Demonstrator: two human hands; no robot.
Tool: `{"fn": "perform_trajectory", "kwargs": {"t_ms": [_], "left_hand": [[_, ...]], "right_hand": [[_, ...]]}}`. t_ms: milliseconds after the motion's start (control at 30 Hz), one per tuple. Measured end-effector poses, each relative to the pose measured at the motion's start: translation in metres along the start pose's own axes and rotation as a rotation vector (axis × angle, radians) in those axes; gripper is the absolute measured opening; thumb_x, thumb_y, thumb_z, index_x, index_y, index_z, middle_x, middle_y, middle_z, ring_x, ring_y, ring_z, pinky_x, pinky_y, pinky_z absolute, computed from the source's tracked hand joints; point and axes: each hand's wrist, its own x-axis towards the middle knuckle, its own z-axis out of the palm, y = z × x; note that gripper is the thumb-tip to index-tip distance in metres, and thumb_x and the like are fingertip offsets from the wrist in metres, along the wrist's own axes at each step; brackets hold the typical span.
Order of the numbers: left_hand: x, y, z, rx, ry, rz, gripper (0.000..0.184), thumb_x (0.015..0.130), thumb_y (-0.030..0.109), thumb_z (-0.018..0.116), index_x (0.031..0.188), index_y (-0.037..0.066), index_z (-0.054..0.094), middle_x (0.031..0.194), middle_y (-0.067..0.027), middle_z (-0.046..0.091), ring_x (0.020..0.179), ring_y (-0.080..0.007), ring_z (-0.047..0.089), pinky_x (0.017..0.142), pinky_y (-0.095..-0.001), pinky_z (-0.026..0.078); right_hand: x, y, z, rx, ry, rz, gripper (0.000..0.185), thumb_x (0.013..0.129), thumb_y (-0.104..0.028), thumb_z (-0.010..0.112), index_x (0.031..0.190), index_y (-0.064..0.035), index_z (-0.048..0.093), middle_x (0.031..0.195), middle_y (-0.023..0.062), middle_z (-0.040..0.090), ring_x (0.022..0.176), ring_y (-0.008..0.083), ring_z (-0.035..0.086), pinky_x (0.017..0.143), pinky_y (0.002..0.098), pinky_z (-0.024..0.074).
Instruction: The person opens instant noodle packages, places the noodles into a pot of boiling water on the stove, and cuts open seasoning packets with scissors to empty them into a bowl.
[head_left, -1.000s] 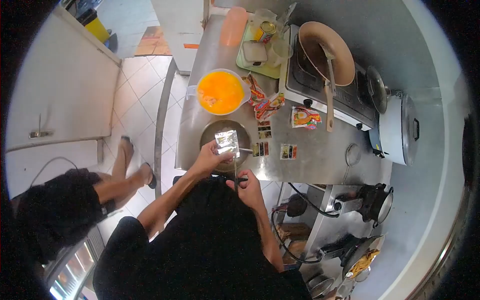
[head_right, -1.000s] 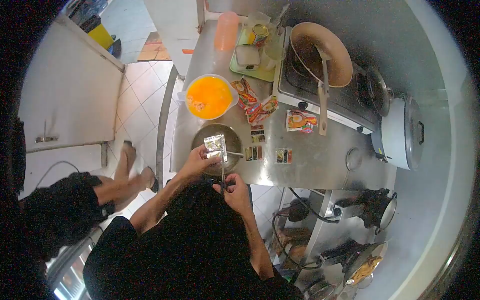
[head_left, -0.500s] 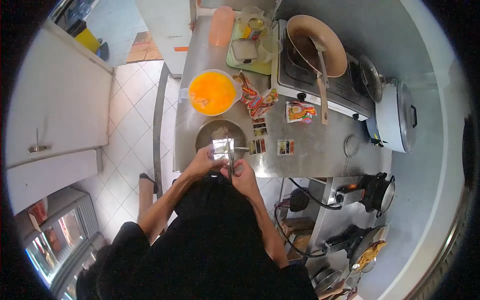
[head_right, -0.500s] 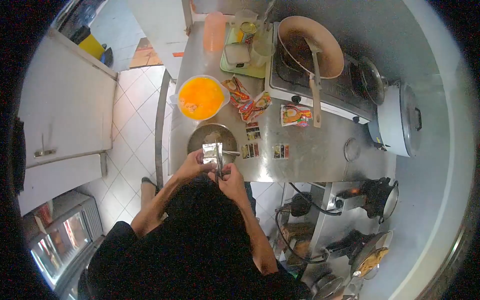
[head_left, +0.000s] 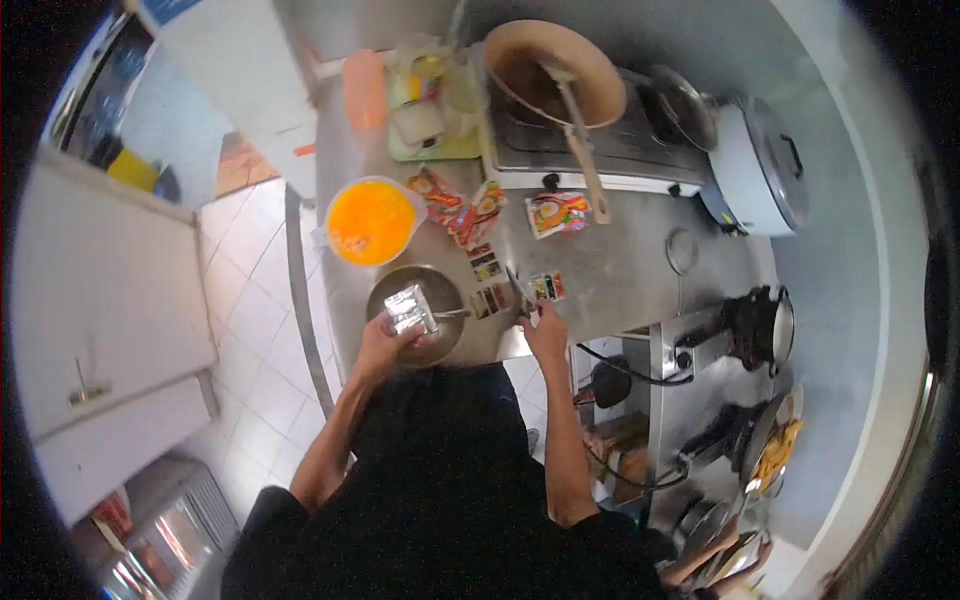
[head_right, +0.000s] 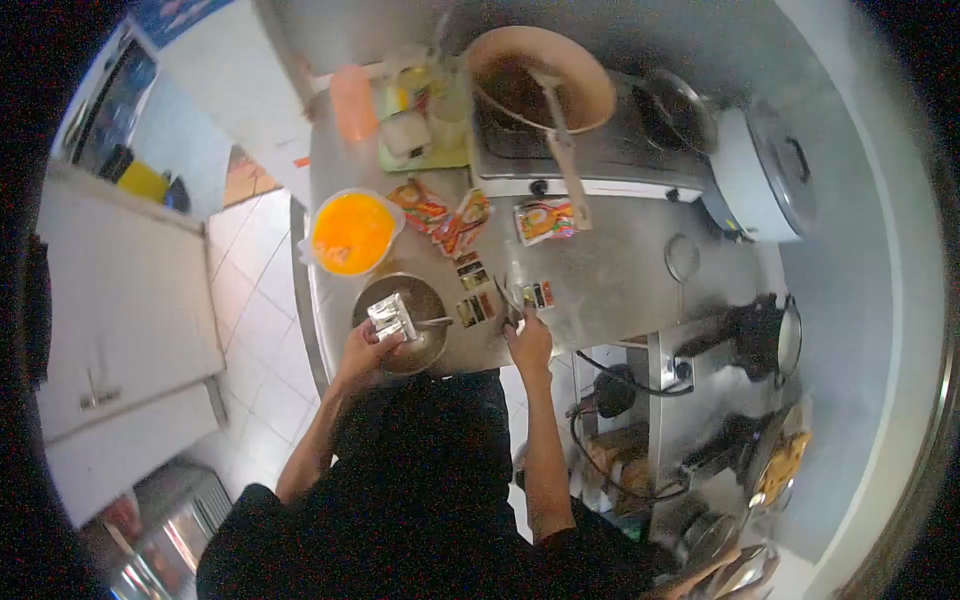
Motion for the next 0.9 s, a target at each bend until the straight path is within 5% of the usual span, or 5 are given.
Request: {"fn": "perform_trajectory", "kwargs": {"t_ms": [100,200,433,667,900], "left_hand": [[0.002,0.0,0.005,0.054,0.056,0.086,0.024,0.086,0.005,0.068,0.107,-0.002,0.058,0.091,-0.006,0.066,0.074,-0.0113,0.062,0.067,-0.0255,0.051],[-0.001,0.003,0.0,0.223,0.027,0.094,0.031,0.083,0.005,0.069,0.111,0.0,0.058,0.096,-0.0068,0.066,0.079,-0.0122,0.063,0.069,-0.0258,0.052],[-0.002,0.001,-0.014,0.265,-0.202,0.139,0.039,0.082,0.008,0.07,0.117,0.001,0.055,0.095,-0.0038,0.062,0.078,-0.0112,0.058,0.064,-0.0253,0.048],[0.015,-0.007,-0.035,0.387,-0.187,0.065,0.042,0.076,0.005,0.076,0.112,-0.004,0.056,0.099,-0.0103,0.064,0.084,-0.0163,0.061,0.074,-0.0308,0.053],[0.018,0.014,0.008,0.784,-0.05,0.238,0.028,0.079,0.012,0.076,0.097,-0.006,0.065,0.073,-0.0096,0.068,0.066,-0.0157,0.064,0.059,-0.0301,0.053]], "right_hand": [[0.005,-0.033,0.0,0.015,0.081,-0.015,0.026,0.081,-0.019,0.07,0.101,-0.0027,0.065,0.089,0.0204,0.067,0.079,0.0366,0.066,0.07,0.0429,0.0513],[-0.019,-0.129,-0.008,0.763,-0.109,-0.041,0.029,0.086,-0.024,0.065,0.106,-0.003,0.063,0.086,0.0196,0.067,0.079,0.0343,0.066,0.07,0.0395,0.0515],[-0.017,-0.158,0.044,0.013,-0.272,-0.412,0.013,0.075,-0.018,0.06,0.074,-0.0063,0.066,0.079,0.0155,0.064,0.078,0.0342,0.064,0.07,0.0476,0.0511],[0.007,-0.147,0.04,0.277,0.284,-0.19,0.015,0.076,-0.015,0.061,0.066,-0.0033,0.061,0.076,0.0159,0.062,0.075,0.0346,0.062,0.064,0.0478,0.0512],[-0.01,-0.135,0.039,0.451,-0.081,-0.19,0.012,0.076,-0.011,0.063,0.08,-0.0011,0.066,0.073,0.0167,0.064,0.06,0.0345,0.061,0.06,0.0425,0.0511]]}}
